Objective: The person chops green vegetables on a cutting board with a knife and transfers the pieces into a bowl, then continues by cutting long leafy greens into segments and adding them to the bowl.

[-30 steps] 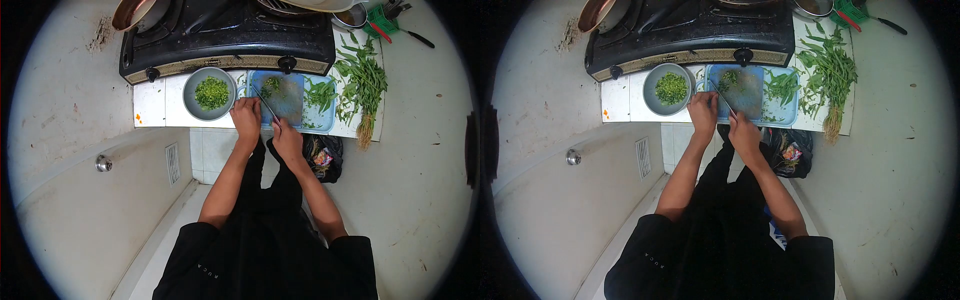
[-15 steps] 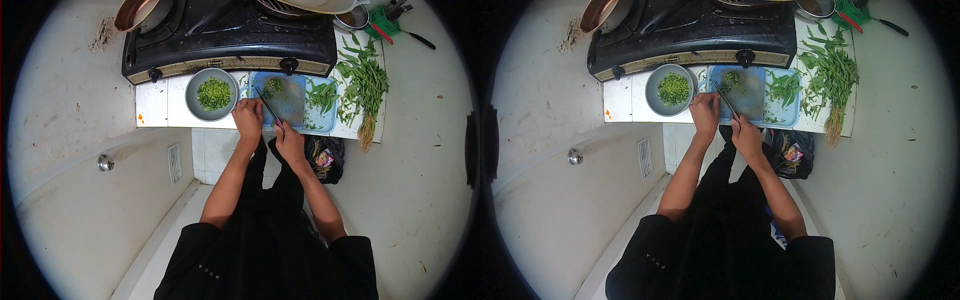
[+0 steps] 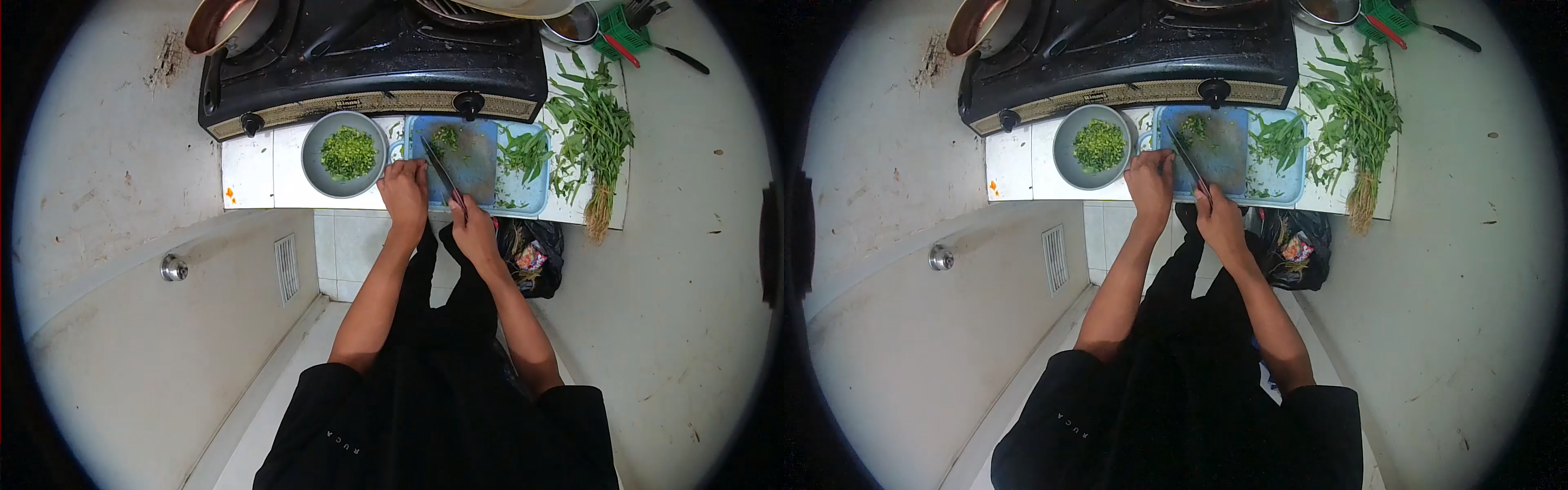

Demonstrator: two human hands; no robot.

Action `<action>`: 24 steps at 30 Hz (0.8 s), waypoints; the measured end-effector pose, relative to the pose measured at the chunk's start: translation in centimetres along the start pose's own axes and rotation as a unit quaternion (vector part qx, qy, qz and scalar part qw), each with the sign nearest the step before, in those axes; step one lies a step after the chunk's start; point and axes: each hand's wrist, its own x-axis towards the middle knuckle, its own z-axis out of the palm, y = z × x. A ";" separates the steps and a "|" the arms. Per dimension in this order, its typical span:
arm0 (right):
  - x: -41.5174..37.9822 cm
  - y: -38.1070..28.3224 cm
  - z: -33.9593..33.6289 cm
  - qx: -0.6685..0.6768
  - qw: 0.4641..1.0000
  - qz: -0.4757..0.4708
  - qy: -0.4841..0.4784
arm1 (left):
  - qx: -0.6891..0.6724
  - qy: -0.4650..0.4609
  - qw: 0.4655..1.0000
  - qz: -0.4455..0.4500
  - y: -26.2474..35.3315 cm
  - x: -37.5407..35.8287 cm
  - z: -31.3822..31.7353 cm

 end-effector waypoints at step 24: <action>-0.5 0.7 0.5 -0.041 0.999 0.000 -0.002 | -0.016 -0.002 1.000 -0.002 -0.3 0.4 0.1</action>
